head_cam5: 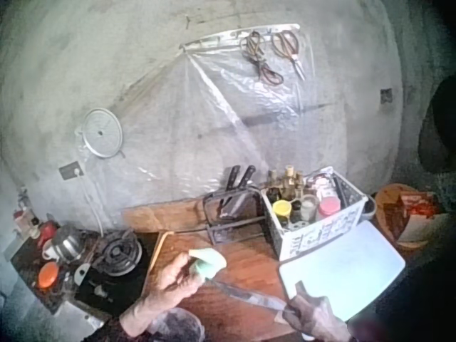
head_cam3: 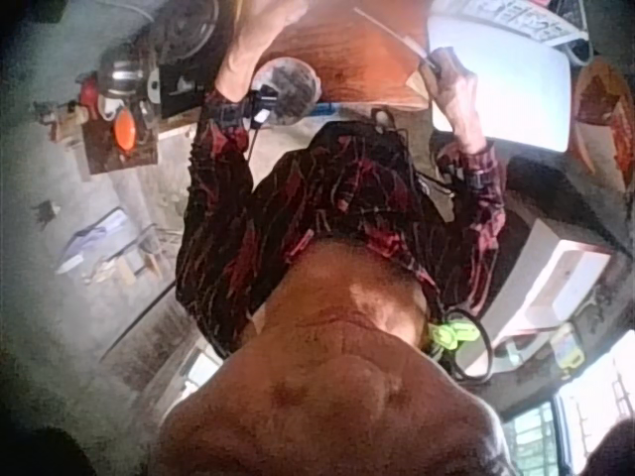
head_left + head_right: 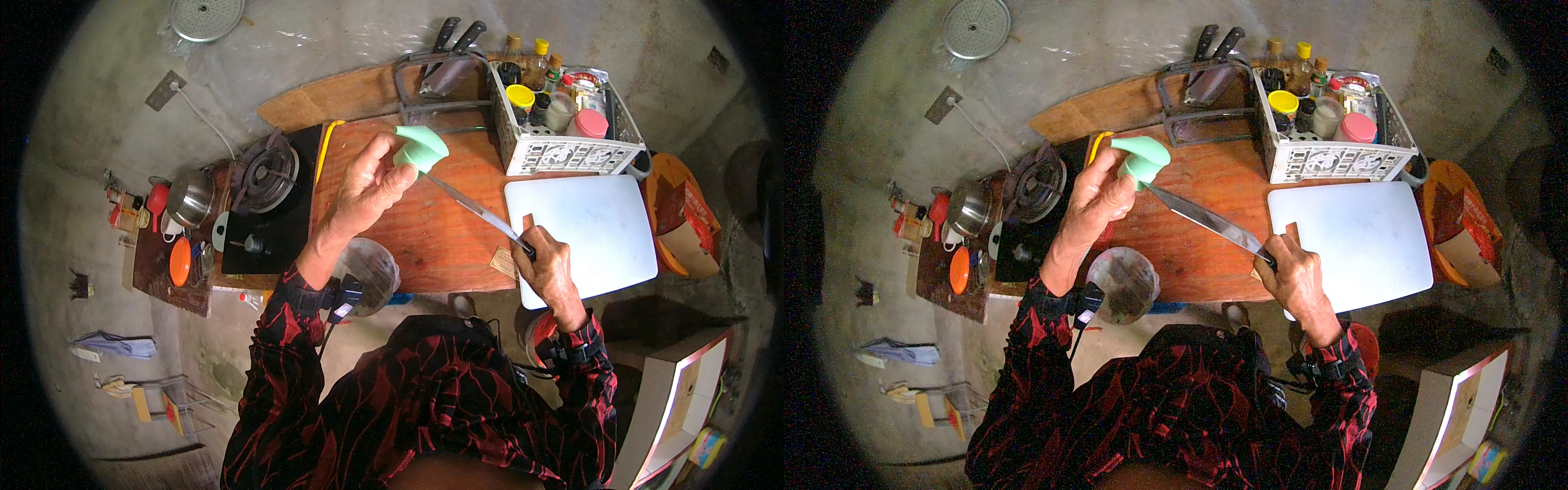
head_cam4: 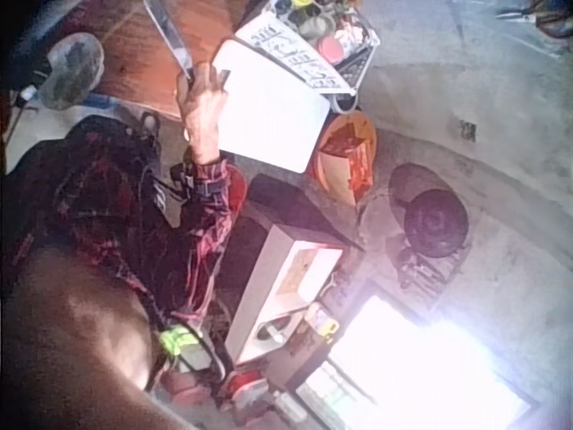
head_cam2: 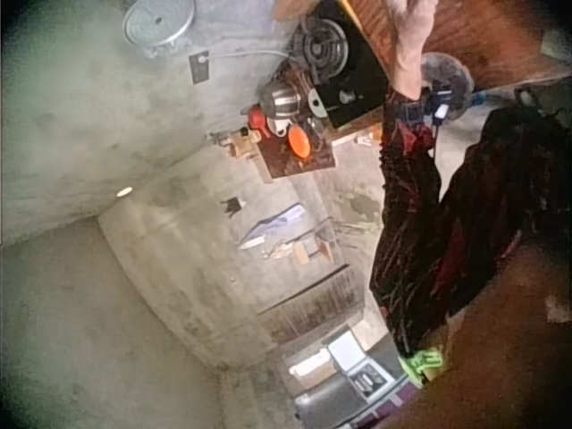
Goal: The person washes a pump dispenser in a basin of water, rinses the tube, reassembles the pump components, and uses a knife to scrape or clean a green part of the dispenser assembly.
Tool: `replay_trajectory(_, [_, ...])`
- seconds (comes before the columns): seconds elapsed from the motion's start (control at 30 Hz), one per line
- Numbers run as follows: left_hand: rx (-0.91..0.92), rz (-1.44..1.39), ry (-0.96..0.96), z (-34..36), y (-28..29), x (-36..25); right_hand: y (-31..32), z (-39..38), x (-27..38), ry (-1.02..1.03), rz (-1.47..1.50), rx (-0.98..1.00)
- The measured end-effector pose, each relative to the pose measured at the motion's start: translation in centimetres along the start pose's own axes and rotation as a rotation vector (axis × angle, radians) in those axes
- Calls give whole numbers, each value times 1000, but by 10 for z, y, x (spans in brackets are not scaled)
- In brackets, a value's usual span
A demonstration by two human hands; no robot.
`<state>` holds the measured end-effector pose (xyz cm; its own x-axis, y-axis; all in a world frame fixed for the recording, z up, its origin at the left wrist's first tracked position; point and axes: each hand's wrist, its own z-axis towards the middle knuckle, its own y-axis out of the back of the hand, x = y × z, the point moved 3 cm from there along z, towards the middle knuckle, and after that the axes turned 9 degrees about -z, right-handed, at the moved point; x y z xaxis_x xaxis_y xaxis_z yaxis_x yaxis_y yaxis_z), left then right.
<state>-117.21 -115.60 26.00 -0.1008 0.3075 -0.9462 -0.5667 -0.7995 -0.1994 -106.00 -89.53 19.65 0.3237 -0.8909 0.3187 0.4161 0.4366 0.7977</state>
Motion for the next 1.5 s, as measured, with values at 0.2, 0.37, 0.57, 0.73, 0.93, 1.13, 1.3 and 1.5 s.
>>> replay_trajectory(0.2, [6,159,-105,8,0,0,0,0,-5,-37,14,5])
replay_trajectory(0.37, [-30,381,-121,5,-6,-7,0,0,-7,-30,-4,27])
replay_trajectory(0.57, [-8,366,-134,8,0,4,-8,2,-14,-35,0,39])
replay_trajectory(0.73, [-76,244,-122,2,1,-6,-18,1,-36,-52,-117,106])
replay_trajectory(0.93, [-129,93,119,7,16,6,2,8,-23,-94,15,58])
replay_trajectory(1.13, [-131,20,126,11,10,12,-1,16,-13,6,-43,36])
replay_trajectory(1.3, [-63,6,36,13,4,9,-3,15,-16,1,-22,15])
replay_trajectory(1.5, [-67,419,-207,15,4,0,0,19,-9,-2,8,44])
